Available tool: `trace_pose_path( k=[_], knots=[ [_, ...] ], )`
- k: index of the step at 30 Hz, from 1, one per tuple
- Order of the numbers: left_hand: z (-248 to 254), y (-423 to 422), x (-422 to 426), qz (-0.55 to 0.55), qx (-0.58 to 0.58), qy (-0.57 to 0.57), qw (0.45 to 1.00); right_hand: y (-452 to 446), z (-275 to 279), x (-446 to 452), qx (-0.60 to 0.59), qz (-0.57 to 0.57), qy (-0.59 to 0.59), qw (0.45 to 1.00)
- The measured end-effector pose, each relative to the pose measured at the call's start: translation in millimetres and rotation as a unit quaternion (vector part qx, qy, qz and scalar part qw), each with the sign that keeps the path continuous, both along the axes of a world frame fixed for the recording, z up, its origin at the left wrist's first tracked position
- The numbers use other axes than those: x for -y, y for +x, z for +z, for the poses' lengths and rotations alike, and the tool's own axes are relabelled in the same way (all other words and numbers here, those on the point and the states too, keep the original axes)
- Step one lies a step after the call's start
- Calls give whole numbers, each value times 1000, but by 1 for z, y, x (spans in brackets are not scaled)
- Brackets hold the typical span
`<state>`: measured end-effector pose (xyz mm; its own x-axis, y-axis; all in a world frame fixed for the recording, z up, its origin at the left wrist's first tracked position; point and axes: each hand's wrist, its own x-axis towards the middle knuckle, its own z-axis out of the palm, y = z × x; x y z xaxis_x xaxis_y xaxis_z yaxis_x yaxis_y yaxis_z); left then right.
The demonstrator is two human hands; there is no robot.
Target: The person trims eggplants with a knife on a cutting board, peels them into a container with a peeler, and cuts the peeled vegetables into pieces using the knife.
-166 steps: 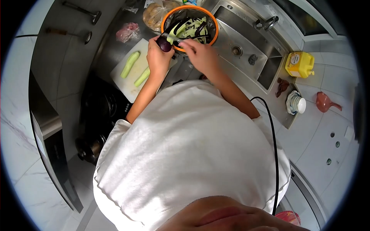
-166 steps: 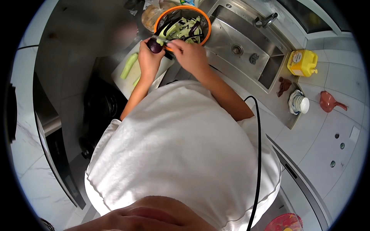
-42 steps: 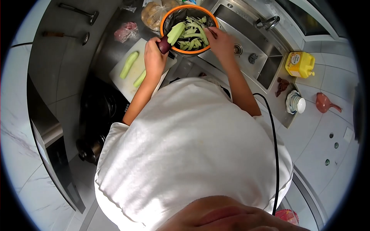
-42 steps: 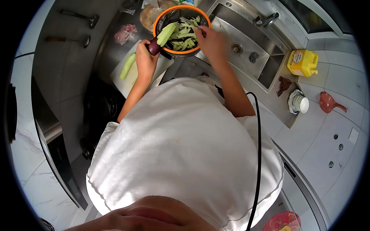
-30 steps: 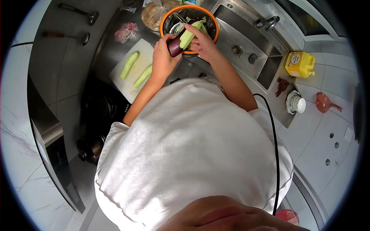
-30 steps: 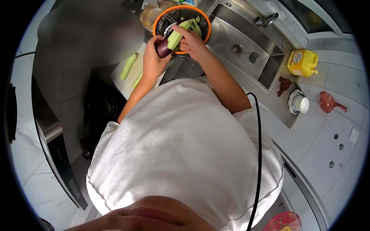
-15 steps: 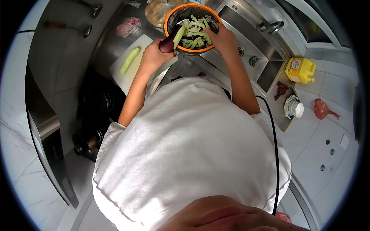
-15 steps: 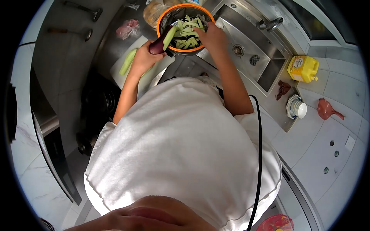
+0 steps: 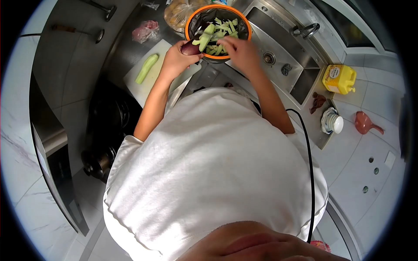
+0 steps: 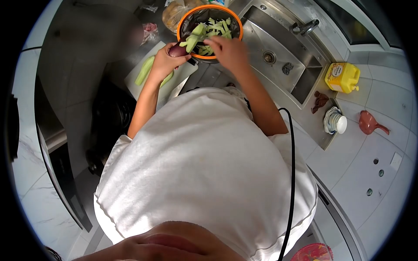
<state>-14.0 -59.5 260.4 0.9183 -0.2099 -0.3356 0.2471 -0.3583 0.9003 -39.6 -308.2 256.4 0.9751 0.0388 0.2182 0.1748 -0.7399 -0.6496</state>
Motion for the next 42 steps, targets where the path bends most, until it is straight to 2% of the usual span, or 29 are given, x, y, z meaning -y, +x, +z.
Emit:
trace_pose_path(
  k=[2, 4, 6, 8, 9, 11, 12, 14, 18, 22, 24, 28, 30, 34, 36, 37, 38, 40, 42],
  knots=[
    [11, -6, 2, -23, 7, 36, 999, 13, -13, 16, 2, -49, -11, 999],
    [8, -10, 2, -17, 33, 37, 999, 27, -36, 40, 59, -117, -132, 983],
    [8, -6, 2, -5, 64, 37, 997, 30, -34, 49, 89, -127, -119, 981],
    [6, -5, -2, 2, 63, 84, 994, 12, 1, 40, 8, -124, -77, 989],
    [6, -7, -1, 12, 108, 106, 988, 3, 8, 32, 6, -122, -77, 989],
    [4, -5, 0, 10, 135, 138, 981, -7, 20, 14, -72, -47, 48, 995],
    [3, -6, 0, 5, 159, 170, 972, -13, 21, 1, -73, -48, 48, 995],
    [6, -7, 4, 12, 154, 171, 973, -22, 15, -22, -6, 25, 43, 999],
    [12, -13, 9, 41, 190, 184, 963, -19, 4, -29, -14, 0, 67, 998],
    [17, -24, 8, 9, 207, 186, 961, 7, -13, 8, 7, -92, 1, 996],
    [16, -24, 7, -5, 238, 195, 951, 14, -10, 24, 3, -167, -92, 982],
    [11, -21, 6, -3, 248, 257, 934, -8, 22, 12, -21, -144, -66, 987],
    [13, -18, 8, -5, 254, 247, 935, -18, 32, -9, -68, -53, 37, 996],
    [18, -19, 9, -17, 287, 229, 930, -26, 15, -33, -24, -18, 23, 999],
    [16, -20, 6, -29, 307, 229, 923, -10, -2, -21, -50, -41, -44, 997],
    [16, -22, 5, -29, 307, 229, 923, 3, -22, -8, 3, -73, -30, 997],
    [14, -25, 5, -34, 314, 221, 922, 11, -26, 5, 2, -74, -30, 997],
    [11, -28, 5, -39, 323, 213, 921, 20, -25, 28, -67, -175, -133, 973],
    [10, -25, 3, -41, 329, 228, 916, 21, -19, 35, -78, -173, -114, 975]
  ],
)
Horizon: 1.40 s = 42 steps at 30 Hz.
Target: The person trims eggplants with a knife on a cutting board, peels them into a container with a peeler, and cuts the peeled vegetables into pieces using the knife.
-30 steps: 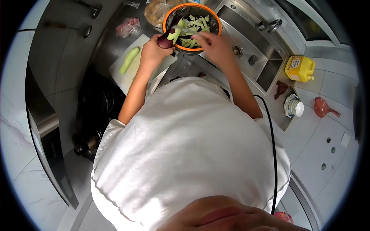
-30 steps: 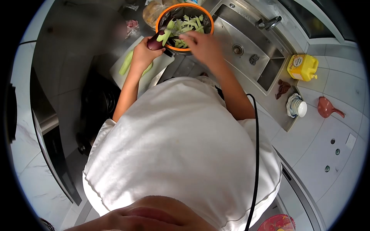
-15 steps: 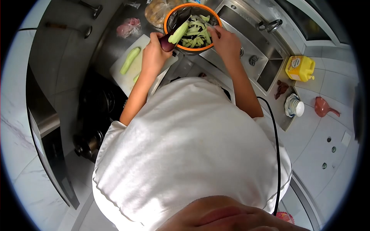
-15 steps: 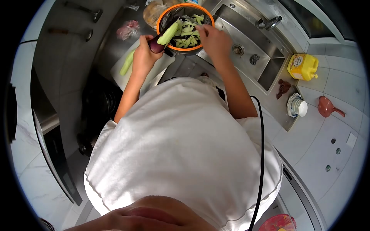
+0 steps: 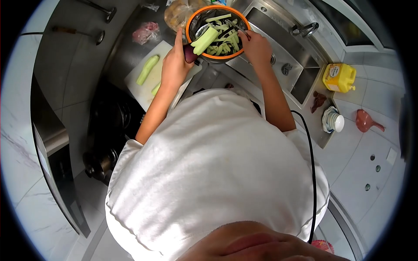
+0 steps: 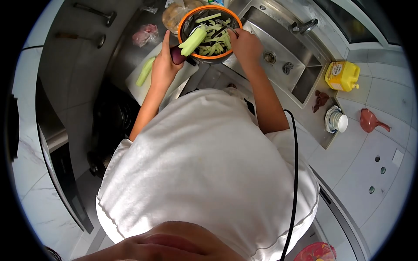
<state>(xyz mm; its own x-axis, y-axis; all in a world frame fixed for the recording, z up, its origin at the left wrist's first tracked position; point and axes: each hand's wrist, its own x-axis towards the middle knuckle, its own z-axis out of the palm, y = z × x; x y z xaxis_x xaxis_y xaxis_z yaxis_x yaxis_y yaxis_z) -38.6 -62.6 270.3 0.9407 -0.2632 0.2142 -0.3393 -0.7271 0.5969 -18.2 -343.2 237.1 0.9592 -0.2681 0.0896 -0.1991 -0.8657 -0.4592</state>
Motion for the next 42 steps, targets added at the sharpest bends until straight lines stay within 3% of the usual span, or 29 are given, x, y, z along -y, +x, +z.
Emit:
trace_pose_path(
  k=[2, 4, 5, 6, 8, 9, 13, 15, 16, 17, 18, 19, 21, 22, 23, 24, 25, 28, 29, 33, 35, 38, 40, 42],
  knots=[
    [-2, 2, 1, 7, 9, 5, 1000, -2, -1, -5, -17, 1, 21, 1000],
    [-3, 2, 4, 10, 19, 9, 1000, 0, -4, -22, 23, 34, 258, 965],
    [-4, 2, 6, 12, 29, 16, 999, 1, -3, -29, 23, 34, 258, 965],
    [-4, 0, 8, 14, 39, 24, 999, 4, 1, -37, -40, 13, 380, 924],
    [-1, -6, 13, 4, 40, 23, 999, 7, 9, -52, -161, -30, 602, 782],
    [1, -8, 15, -5, 41, 21, 999, 3, 17, -59, -138, -44, 642, 753],
    [1, -10, 17, -21, 54, 15, 998, 8, 11, -52, -135, -31, 667, 732],
    [-2, -11, 19, 1, -52, -121, 991, 5, 17, -49, -112, -2, 660, 743],
    [-6, -6, 17, 3, -52, -122, 991, 4, 17, -47, -114, -2, 659, 744],
    [-11, 1, 12, -6, -254, -251, 934, 3, 17, -46, -104, 4, 671, 734],
    [-10, 6, 11, -15, -439, -365, 821, 3, 18, -44, -94, 10, 682, 725],
    [-9, 3, 14, -3, -394, -352, 849, 2, 20, -43, -95, 11, 682, 725],
    [-11, 5, 13, 13, -381, -361, 851, 1, 26, -40, -96, 2, 612, 785],
    [-12, 5, 12, 28, -369, -370, 852, 0, 19, -41, -96, 3, 612, 785],
    [-12, 6, 10, 28, -368, -370, 852, -1, 6, -41, 5, 53, 503, 863],
    [-8, 8, 10, 67, -320, -285, 901, -2, 7, -44, 106, 101, 379, 914],
    [-7, 9, 9, 105, -268, -197, 937, -6, 8, -44, 106, 102, 378, 914],
    [-15, 15, 8, 110, -165, -121, 973, -34, 19, -54, 57, 176, 300, 936],
    [-15, 16, 8, 117, -182, -106, 971, -40, 23, -61, 75, 192, 240, 949],
    [-9, 12, 14, 114, -217, -149, 958, -47, 20, -72, 105, 189, 134, 967],
    [-18, 10, 14, 115, -149, -157, 969, -36, 9, -63, 117, 183, 109, 970],
    [-11, 5, 14, 104, -154, -97, 978, -14, -2, -34, 87, 80, 48, 992],
    [-8, 3, 14, 105, -159, -84, 978, -6, -7, -18, 93, 10, -65, 993],
    [-7, 6, 13, 110, -165, -73, 978, -7, -3, -5, 82, 2, -53, 995]
  ],
)
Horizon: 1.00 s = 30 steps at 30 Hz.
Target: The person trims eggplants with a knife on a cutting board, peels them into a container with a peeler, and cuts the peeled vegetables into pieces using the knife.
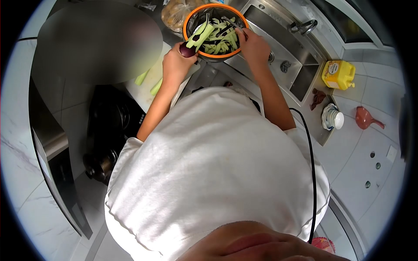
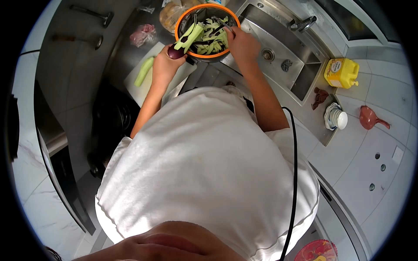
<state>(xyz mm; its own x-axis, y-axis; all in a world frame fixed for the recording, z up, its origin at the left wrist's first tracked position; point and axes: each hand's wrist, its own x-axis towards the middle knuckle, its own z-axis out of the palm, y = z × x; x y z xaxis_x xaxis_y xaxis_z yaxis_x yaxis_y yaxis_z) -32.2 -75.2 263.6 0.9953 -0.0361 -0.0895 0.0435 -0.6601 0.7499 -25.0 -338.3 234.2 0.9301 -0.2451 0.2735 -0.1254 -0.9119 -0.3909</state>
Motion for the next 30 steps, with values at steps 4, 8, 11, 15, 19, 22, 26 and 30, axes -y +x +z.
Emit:
trace_pose_path(
  k=[4, 8, 11, 15, 19, 22, 26, 30],
  knots=[
    [7, 2, -5, 0, 35, 27, 999, -7, 2, -1, 17, 10, -27, 999],
    [6, 4, -6, -7, 34, 49, 998, -19, 9, -27, 15, 49, 69, 996],
    [6, 6, -7, -10, 26, 54, 998, -31, 18, -43, 3, 126, 82, 989],
    [0, 7, -9, -22, 59, 96, 993, -19, -8, -20, -32, 42, 104, 993],
    [1, 11, -11, -8, 68, 92, 993, -16, 1, -2, -21, -19, 83, 996],
    [14, 19, -11, -6, 123, 56, 991, -18, 4, -7, -24, 21, 139, 990],
    [17, 36, -16, -4, 125, -27, 992, -22, 19, -22, -45, 30, 245, 968],
    [15, 47, -20, 0, 184, -177, 967, -19, 11, -13, -12, 33, 343, 939]
  ],
)
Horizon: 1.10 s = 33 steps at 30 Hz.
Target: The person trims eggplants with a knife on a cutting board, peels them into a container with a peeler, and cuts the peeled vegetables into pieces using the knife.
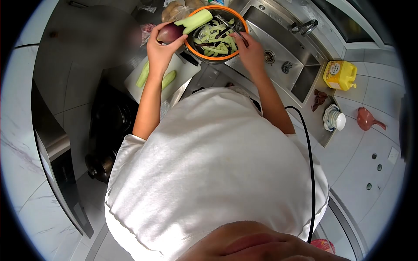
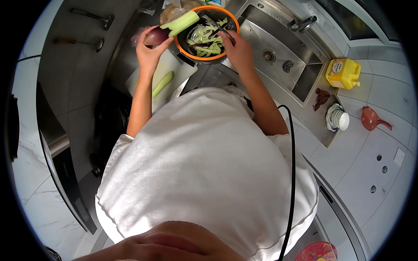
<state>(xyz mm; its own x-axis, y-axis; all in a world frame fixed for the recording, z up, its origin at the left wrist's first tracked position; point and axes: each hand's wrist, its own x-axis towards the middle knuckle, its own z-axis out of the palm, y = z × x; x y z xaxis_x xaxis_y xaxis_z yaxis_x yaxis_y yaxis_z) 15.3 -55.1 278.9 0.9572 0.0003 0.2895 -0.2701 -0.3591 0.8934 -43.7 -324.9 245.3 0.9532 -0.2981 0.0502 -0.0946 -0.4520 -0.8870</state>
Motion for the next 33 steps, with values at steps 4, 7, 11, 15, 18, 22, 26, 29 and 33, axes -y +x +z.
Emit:
trace_pose_path(
  k=[4, 7, 11, 15, 18, 22, 26, 29, 33],
  knots=[
    [-16, 12, -4, -33, -52, -205, 977, -1, 5, 9, -4, 1, 45, 999],
    [-15, 11, 13, -101, -148, -506, 843, 0, -9, 14, 17, 9, 54, 998],
    [-31, 6, 15, -123, -320, -437, 831, -8, 0, 14, -48, 48, 57, 996],
    [-22, -11, 23, -165, -350, -399, 831, -15, 1, 0, 51, 92, 80, 991],
    [-19, -17, 24, -204, -365, -348, 839, -21, 8, -6, 31, 140, 3, 990],
    [-30, -25, 22, -203, -418, -289, 837, -25, 10, -27, 124, 152, -117, 973],
    [-47, -32, 20, -219, -425, -333, 813, -22, -3, -29, 158, 133, -205, 957],
    [-38, -38, 19, -231, -425, -340, 807, -8, -10, -17, 70, 36, -214, 974],
    [-27, -40, 20, -214, -415, -316, 826, -1, -24, 12, 49, 2, -261, 964]
  ],
)
